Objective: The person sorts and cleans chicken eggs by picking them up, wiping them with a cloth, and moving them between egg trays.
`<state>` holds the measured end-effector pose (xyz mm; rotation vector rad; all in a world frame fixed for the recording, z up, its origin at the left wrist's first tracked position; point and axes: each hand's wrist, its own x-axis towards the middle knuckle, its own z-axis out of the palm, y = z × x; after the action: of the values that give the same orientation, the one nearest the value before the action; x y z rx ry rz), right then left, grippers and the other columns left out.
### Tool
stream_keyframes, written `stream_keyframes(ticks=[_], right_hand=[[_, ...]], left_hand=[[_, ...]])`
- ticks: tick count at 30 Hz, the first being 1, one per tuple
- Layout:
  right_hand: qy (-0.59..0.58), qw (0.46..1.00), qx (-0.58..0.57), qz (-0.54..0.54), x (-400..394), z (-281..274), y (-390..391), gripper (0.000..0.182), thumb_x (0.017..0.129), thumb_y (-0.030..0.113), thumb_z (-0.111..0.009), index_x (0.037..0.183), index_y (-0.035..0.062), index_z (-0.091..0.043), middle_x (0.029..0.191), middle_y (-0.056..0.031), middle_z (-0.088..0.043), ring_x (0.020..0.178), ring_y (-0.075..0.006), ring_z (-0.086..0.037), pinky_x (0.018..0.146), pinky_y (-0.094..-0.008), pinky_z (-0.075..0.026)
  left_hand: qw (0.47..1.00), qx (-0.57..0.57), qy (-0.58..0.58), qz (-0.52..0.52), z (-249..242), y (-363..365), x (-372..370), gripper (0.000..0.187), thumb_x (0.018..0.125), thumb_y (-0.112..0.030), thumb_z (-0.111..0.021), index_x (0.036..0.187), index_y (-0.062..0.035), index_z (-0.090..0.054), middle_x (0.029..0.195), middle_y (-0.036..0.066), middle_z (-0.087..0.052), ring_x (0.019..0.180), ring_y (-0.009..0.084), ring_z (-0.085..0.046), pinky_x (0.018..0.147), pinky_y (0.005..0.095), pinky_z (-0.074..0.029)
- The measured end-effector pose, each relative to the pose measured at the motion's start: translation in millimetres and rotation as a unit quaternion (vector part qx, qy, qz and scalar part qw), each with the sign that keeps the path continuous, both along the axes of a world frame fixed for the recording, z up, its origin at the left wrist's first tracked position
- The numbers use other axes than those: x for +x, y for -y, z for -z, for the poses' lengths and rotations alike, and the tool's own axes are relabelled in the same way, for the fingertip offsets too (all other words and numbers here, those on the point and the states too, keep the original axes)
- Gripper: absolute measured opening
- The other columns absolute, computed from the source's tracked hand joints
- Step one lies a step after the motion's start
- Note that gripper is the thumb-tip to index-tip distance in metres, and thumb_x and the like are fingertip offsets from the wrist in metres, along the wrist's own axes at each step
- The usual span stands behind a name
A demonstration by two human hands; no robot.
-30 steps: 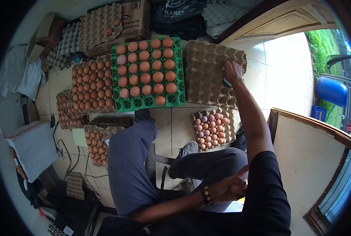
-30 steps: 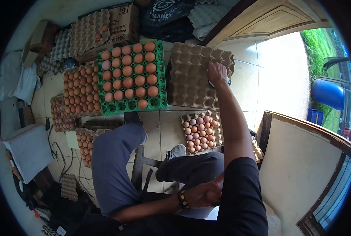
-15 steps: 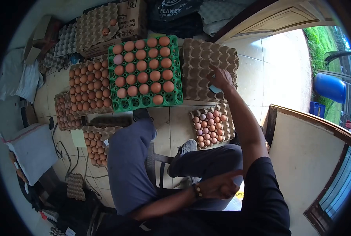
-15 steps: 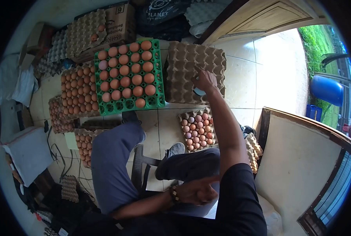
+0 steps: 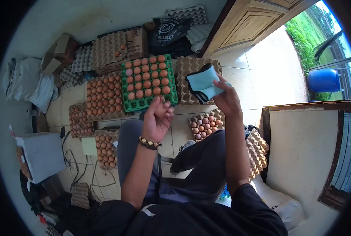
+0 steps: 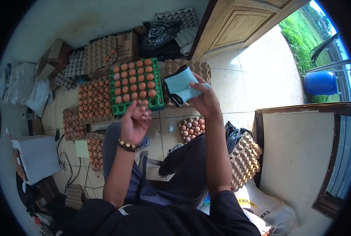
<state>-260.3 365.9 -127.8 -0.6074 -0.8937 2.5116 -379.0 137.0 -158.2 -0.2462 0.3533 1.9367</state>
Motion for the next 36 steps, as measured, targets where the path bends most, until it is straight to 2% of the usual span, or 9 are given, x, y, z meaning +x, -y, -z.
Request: stream_keyframes(ticks=[3,8,13,15,17,21,25,31,36], right_hand=[[-0.066,0.997,0.004,0.044,18.6,-25.4,54.9,0.051,0.074,-0.003,-0.049,0.125,-0.0099,-0.050,0.119,-0.0193,-0.060,0.109,-0.0274,-0.062,0.100,-0.0399,-0.049],[0.257,0.960,0.099,-0.048,27.4,71.4,127.7,0.042,0.067,0.003,-0.055,0.109,-0.0025,-0.060,0.089,-0.0085,-0.057,0.083,-0.0191,-0.052,0.072,-0.0282,-0.043],[0.160,0.977,0.112,-0.080,27.1,52.8,135.4,0.046,0.071,0.004,-0.057,0.117,-0.0003,-0.060,0.101,-0.0091,-0.058,0.095,-0.0205,-0.055,0.082,-0.0285,-0.046],[0.091,0.988,0.047,-0.116,29.1,26.3,148.7,0.044,0.075,0.005,-0.057,0.119,0.0002,-0.061,0.104,-0.0098,-0.060,0.097,-0.0204,-0.057,0.085,-0.0280,-0.046],[0.041,0.988,0.030,-0.145,31.0,-15.5,165.9,0.041,0.081,0.008,-0.059,0.121,-0.0004,-0.061,0.107,-0.0101,-0.061,0.099,-0.0182,-0.059,0.086,-0.0278,-0.047],[-0.037,0.973,0.160,-0.164,25.5,-21.6,193.6,0.042,0.089,0.019,-0.063,0.125,-0.0017,-0.059,0.109,-0.0095,-0.064,0.100,-0.0137,-0.060,0.085,-0.0278,-0.048],[0.030,0.918,0.376,-0.123,28.6,-15.2,200.2,0.043,0.092,0.027,-0.066,0.123,-0.0018,-0.060,0.113,-0.0091,-0.063,0.102,-0.0123,-0.058,0.090,-0.0269,-0.046],[-0.017,0.963,0.256,-0.085,19.7,-0.1,198.6,0.029,0.093,0.024,-0.063,0.106,-0.0015,-0.064,0.092,-0.0035,-0.065,0.086,-0.0084,-0.058,0.078,-0.0247,-0.047],[0.044,0.993,0.103,-0.025,14.4,9.8,202.6,0.025,0.095,0.026,-0.060,0.100,0.0013,-0.064,0.090,-0.0004,-0.060,0.082,-0.0074,-0.055,0.073,-0.0235,-0.046]], left_hand=[[0.998,0.029,-0.033,-0.033,-42.8,32.2,0.1,0.026,0.096,-0.024,-0.054,0.113,-0.0047,-0.053,0.097,0.009,-0.054,0.089,0.0217,-0.055,0.080,0.0309,-0.051],[0.994,0.040,-0.101,-0.012,-61.5,78.0,25.5,0.037,0.092,-0.016,-0.048,0.126,-0.0011,-0.049,0.116,0.015,-0.055,0.109,0.0313,-0.056,0.099,0.0387,-0.048],[0.938,-0.106,-0.329,0.016,-80.8,104.0,58.4,0.042,0.095,-0.005,-0.049,0.136,-0.0006,-0.042,0.124,0.016,-0.053,0.116,0.0282,-0.056,0.104,0.0370,-0.047],[0.823,-0.197,-0.533,0.015,-83.5,106.7,64.9,0.056,0.090,-0.010,-0.065,0.139,-0.0016,-0.038,0.120,0.015,-0.057,0.111,0.0235,-0.061,0.097,0.0342,-0.051],[0.634,-0.292,-0.716,0.014,-96.0,109.8,67.7,0.061,0.086,-0.012,-0.072,0.137,-0.0021,-0.040,0.117,0.014,-0.060,0.107,0.0225,-0.063,0.093,0.0334,-0.052],[0.508,-0.382,-0.771,-0.032,-99.9,110.2,62.4,0.044,0.078,-0.016,-0.081,0.112,-0.0014,-0.056,0.103,0.013,-0.068,0.101,0.0221,-0.067,0.086,0.0325,-0.054],[0.393,-0.369,-0.840,-0.066,-89.9,105.0,68.1,0.045,0.071,-0.014,-0.084,0.110,-0.0053,-0.063,0.100,0.010,-0.068,0.094,0.0228,-0.068,0.082,0.0347,-0.054],[0.440,-0.383,-0.805,-0.109,-92.3,103.0,78.4,0.049,0.069,-0.010,-0.085,0.114,-0.0062,-0.066,0.106,0.008,-0.065,0.094,0.0228,-0.064,0.083,0.0342,-0.052],[0.384,-0.376,-0.833,-0.128,-86.4,104.1,77.9,0.044,0.068,-0.014,-0.086,0.109,-0.0077,-0.071,0.104,0.007,-0.064,0.098,0.0228,-0.060,0.087,0.0347,-0.050]])
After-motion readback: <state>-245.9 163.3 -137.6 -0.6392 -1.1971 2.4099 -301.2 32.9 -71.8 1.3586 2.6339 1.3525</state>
